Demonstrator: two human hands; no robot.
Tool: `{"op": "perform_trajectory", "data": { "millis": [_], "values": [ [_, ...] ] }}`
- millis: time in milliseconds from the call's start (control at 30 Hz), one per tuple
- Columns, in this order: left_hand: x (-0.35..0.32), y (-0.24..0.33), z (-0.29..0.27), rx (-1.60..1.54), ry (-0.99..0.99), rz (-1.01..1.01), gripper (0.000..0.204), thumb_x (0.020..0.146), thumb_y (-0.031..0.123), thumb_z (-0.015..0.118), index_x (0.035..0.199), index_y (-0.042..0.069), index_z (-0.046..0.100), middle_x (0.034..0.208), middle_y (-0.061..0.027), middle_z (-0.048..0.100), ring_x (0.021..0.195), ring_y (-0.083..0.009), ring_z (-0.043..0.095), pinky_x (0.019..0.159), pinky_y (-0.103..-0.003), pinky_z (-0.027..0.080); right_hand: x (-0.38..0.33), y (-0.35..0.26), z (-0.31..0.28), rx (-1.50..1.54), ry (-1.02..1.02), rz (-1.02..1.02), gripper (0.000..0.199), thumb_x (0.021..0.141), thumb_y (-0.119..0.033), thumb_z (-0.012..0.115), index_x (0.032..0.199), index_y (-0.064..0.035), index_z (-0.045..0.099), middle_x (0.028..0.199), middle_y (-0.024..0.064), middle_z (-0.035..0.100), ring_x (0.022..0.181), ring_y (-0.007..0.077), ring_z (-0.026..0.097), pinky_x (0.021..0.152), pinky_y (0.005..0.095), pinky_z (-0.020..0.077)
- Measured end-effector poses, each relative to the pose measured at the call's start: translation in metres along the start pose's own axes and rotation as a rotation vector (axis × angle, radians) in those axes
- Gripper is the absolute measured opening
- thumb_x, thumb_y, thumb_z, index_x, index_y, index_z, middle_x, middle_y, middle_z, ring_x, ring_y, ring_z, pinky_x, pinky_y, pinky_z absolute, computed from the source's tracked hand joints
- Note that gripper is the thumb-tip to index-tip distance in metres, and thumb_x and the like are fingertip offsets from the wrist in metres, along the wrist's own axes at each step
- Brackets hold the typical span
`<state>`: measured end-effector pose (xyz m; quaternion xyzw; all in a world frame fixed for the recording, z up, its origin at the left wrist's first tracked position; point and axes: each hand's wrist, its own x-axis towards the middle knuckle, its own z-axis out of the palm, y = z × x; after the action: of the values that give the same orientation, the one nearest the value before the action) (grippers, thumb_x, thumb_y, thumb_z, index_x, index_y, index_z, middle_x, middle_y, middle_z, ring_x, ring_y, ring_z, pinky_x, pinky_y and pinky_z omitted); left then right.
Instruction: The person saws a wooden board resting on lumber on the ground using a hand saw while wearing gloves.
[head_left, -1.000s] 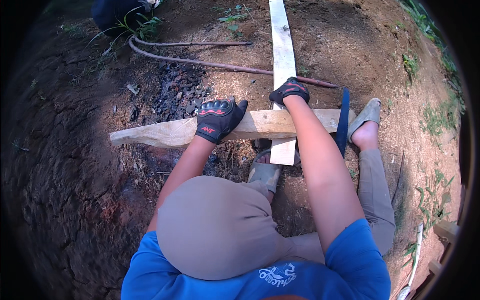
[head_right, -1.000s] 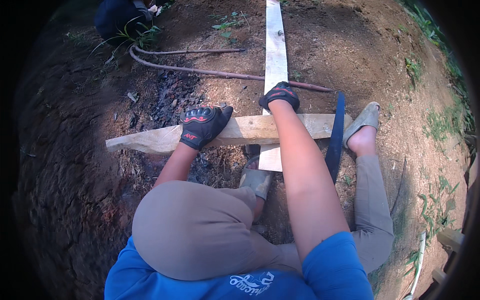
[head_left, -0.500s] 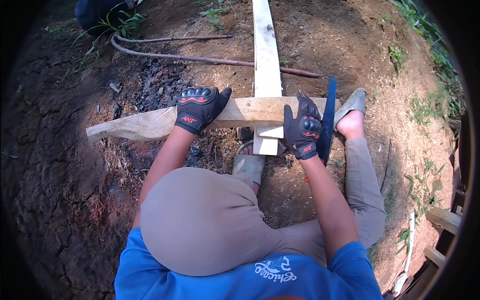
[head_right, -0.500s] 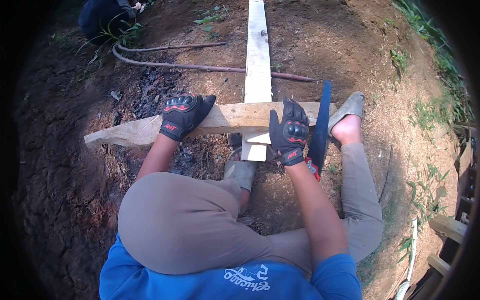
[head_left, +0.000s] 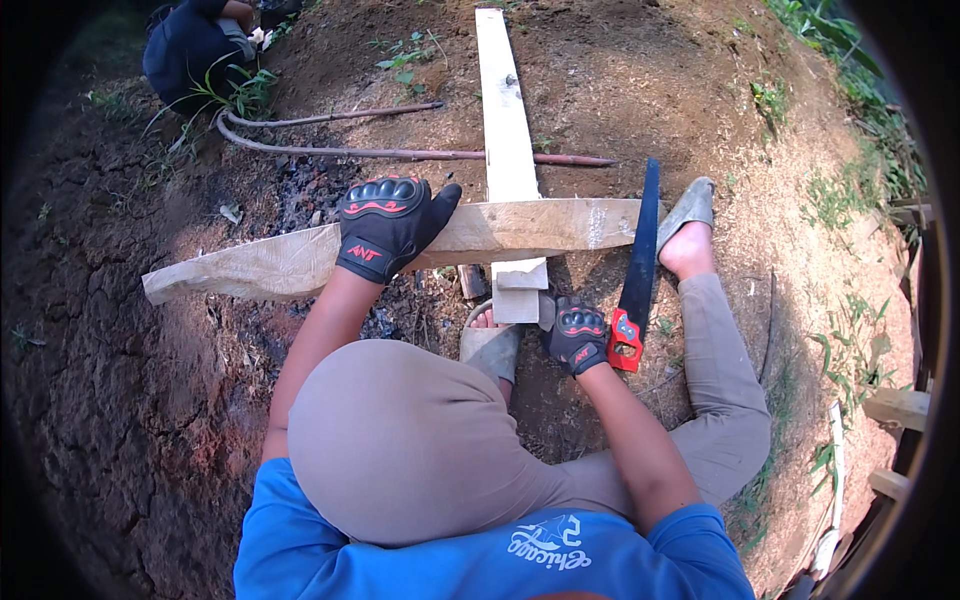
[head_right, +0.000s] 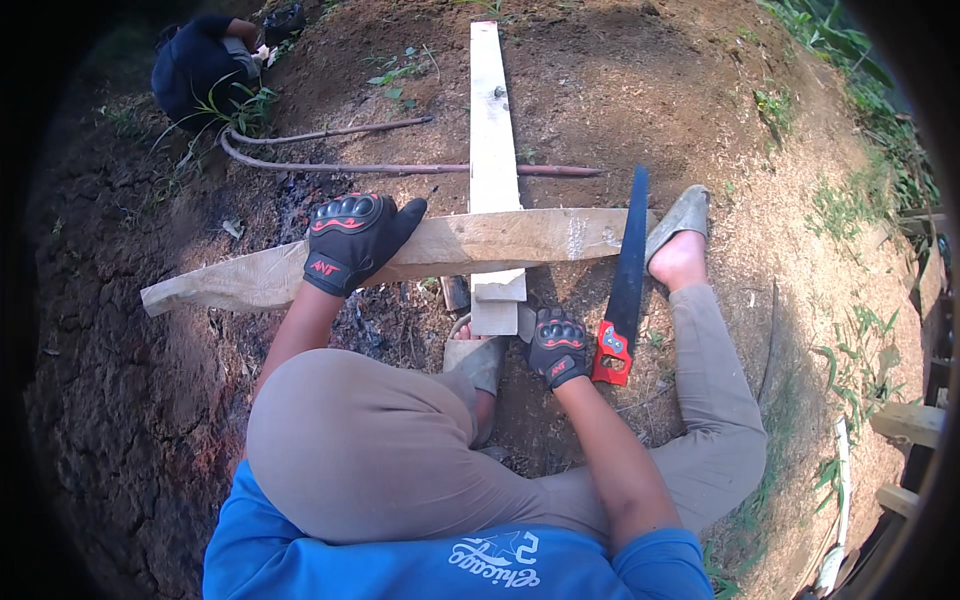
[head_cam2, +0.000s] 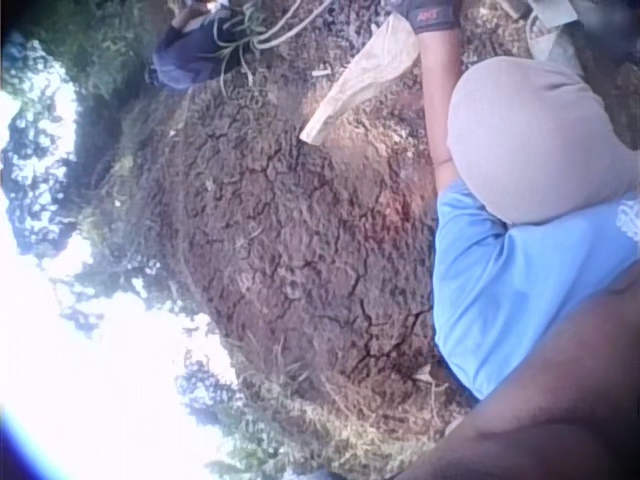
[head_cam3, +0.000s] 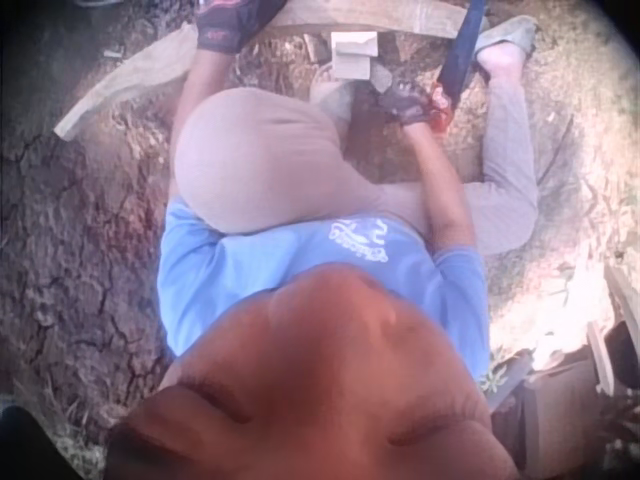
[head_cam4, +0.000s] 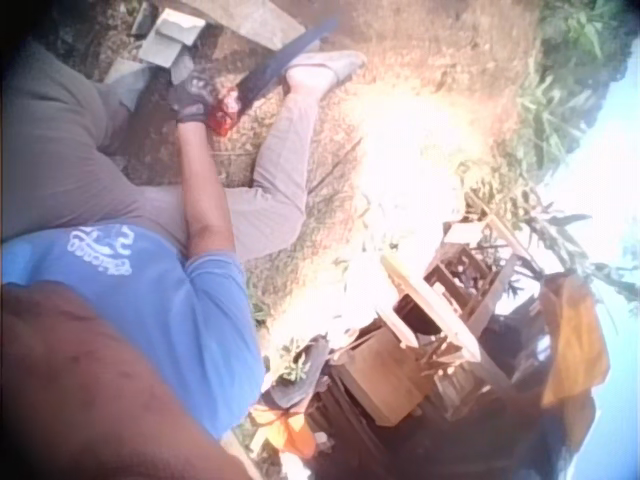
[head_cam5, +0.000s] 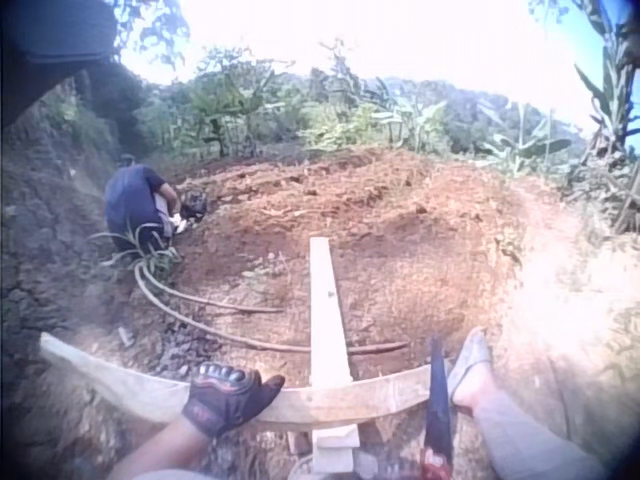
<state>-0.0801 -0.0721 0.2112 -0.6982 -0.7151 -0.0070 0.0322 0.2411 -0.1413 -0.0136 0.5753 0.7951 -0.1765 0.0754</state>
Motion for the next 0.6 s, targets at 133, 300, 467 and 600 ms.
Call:
{"op": "perform_trajectory", "data": {
  "millis": [133, 300, 467, 600],
  "values": [
    [-0.007, -0.005, 0.003, -0.015, 0.027, 0.006, 0.054, 0.098, 0.061, 0.065, 0.073, 0.014, 0.079, 0.073, -0.0150, 0.074, 0.069, -0.0344, 0.074, 0.070, -0.049, 0.059, -0.067, 0.034, -0.096, 0.529, -0.279, 0.155, 0.051, 0.091, -0.044, 0.075, 0.124, -0.0055, 0.074, 0.105, 0.0187, 0.078, 0.100, 0.0346, 0.076, 0.089, 0.0475, 0.0579],
    [-0.003, 0.006, -0.009, 0.031, 0.073, 0.058, 0.056, 0.098, 0.062, 0.065, 0.075, 0.013, 0.078, 0.072, -0.0142, 0.074, 0.069, -0.0337, 0.074, 0.069, -0.048, 0.058, -0.100, 0.034, -0.136, 0.735, -0.199, 0.103, 0.048, 0.089, -0.040, 0.082, 0.121, -0.0055, 0.075, 0.102, 0.0146, 0.078, 0.094, 0.0250, 0.075, 0.086, 0.0397, 0.0569],
    [0.007, 0.020, -0.026, 0.001, 0.033, 0.050, 0.058, 0.099, 0.063, 0.063, 0.077, 0.012, 0.079, 0.073, -0.0139, 0.074, 0.069, -0.0334, 0.074, 0.070, -0.048, 0.058, -0.024, -0.049, -0.143, 0.688, -0.119, 0.165, 0.062, 0.087, -0.044, 0.084, 0.128, 0.0007, 0.070, 0.115, 0.0239, 0.077, 0.108, 0.0389, 0.075, 0.094, 0.0474, 0.0569],
    [0.004, 0.013, -0.020, 0.001, 0.039, 0.041, 0.058, 0.099, 0.063, 0.063, 0.075, 0.011, 0.078, 0.075, -0.0153, 0.075, 0.071, -0.0346, 0.075, 0.070, -0.049, 0.058, 0.022, -0.074, -0.103, 0.809, 0.105, 0.106, 0.064, 0.085, -0.047, 0.084, 0.121, 0.0045, 0.069, 0.107, 0.0266, 0.077, 0.102, 0.0429, 0.075, 0.090, 0.0508, 0.0589]
  ]
}}
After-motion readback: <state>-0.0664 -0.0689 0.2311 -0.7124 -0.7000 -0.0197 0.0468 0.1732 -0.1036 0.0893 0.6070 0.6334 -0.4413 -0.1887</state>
